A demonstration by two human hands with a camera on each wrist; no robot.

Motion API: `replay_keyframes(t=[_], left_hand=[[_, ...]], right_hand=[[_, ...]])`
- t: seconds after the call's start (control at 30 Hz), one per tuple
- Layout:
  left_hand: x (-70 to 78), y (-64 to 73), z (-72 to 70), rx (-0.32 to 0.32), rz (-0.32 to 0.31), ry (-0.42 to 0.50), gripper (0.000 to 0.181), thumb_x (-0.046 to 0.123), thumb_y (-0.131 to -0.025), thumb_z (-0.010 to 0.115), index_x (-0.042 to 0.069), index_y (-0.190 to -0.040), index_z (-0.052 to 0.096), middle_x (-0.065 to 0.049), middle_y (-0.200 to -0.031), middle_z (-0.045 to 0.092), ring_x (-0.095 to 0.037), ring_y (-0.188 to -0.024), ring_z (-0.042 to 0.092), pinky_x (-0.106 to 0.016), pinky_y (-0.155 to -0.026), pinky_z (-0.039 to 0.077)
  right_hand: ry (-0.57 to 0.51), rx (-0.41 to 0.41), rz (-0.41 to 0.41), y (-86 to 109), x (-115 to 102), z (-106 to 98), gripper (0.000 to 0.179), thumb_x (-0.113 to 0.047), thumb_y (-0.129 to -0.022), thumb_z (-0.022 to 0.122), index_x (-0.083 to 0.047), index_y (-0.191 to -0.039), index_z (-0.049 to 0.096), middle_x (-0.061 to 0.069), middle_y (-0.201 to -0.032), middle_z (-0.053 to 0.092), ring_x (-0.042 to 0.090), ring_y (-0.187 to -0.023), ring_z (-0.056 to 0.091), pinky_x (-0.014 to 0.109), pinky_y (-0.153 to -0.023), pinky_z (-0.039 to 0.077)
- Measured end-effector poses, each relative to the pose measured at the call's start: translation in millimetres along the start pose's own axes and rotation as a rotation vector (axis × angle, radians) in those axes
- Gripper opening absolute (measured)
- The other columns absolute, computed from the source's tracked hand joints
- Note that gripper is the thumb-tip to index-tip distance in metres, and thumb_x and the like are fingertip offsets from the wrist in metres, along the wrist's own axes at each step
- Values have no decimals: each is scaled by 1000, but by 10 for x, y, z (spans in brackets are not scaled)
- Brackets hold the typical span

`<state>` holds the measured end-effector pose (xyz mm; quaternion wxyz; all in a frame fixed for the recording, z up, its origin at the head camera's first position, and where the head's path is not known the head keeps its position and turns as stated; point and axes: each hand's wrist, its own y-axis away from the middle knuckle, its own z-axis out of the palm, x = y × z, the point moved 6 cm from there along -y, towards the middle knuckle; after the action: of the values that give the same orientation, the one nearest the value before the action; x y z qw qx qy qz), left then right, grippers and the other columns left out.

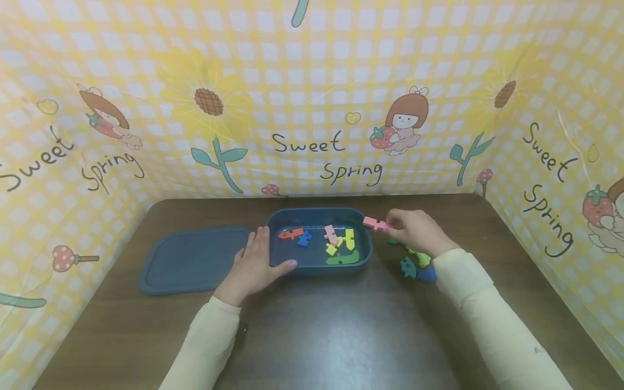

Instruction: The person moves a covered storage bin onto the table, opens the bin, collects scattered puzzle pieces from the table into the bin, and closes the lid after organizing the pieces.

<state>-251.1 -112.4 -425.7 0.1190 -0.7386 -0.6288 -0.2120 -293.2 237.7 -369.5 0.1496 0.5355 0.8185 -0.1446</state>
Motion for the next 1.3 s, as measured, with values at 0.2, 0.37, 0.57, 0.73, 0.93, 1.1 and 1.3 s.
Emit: replay_keyframes(t=[0.2, 0.37, 0.57, 0.73, 0.93, 1.1, 1.3], left_hand=[[0, -1, 0, 2, 2, 7, 117, 72, -88, 61, 4, -162, 2, -17, -168, 4, -37, -153, 1, -66, -115, 10], [10, 10, -14, 4, 6, 8, 117, 71, -88, 61, 3, -162, 3, -18, -168, 5, -37, -153, 0, -66, -115, 11], [8, 8, -9, -2, 1, -1, 117, 73, -87, 60, 4, -162, 2, -18, -168, 4, -36, -153, 0, -65, -116, 11], [15, 13, -18, 3, 4, 0, 117, 73, -87, 60, 3, -162, 2, -18, -168, 4, -37, -153, 1, -65, -115, 11], [16, 16, -21, -1, 4, 3, 116, 71, -88, 61, 3, -162, 2, -18, -168, 4, -37, -153, 0, -65, -115, 11], [9, 12, -17, -2, 0, 2, 117, 72, -88, 61, 3, -162, 2, -18, -168, 4, -37, -153, 0, -65, -116, 11], [-10, -4, 5, -7, -8, 1, 117, 73, -88, 60, 4, -162, 0, -16, -168, 2, -36, -153, -1, -63, -116, 10]], right_hand=[[-8, 8, -1, -78, -138, 72, 12, -25, -97, 71, -14, -103, 69, -2, -69, 57, 17, -58, 50, 33, -52, 42], [-17, -18, 35, -151, -247, 154, 17, -28, -97, 70, -13, -104, 68, 0, -77, 62, 20, -67, 54, 35, -58, 46], [-17, -31, 37, -255, -420, 263, 18, -29, -96, 72, -11, -99, 67, 1, -82, 64, 21, -73, 56, 35, -64, 48], [17, -20, 11, -331, -591, 358, 18, -26, -94, 72, -9, -93, 67, 1, -71, 58, 19, -64, 54, 32, -57, 45], [69, -20, 53, -406, -735, 452, 20, -26, -93, 71, -7, -91, 66, 2, -67, 56, 19, -62, 54, 31, -55, 45], [105, -33, 75, -452, -839, 526, 22, -29, -94, 70, -7, -94, 67, 2, -69, 56, 20, -66, 54, 32, -58, 45], [114, -37, 51, -495, -999, 626, 23, -29, -95, 70, -7, -89, 66, 2, -64, 54, 18, -60, 52, 30, -54, 43]])
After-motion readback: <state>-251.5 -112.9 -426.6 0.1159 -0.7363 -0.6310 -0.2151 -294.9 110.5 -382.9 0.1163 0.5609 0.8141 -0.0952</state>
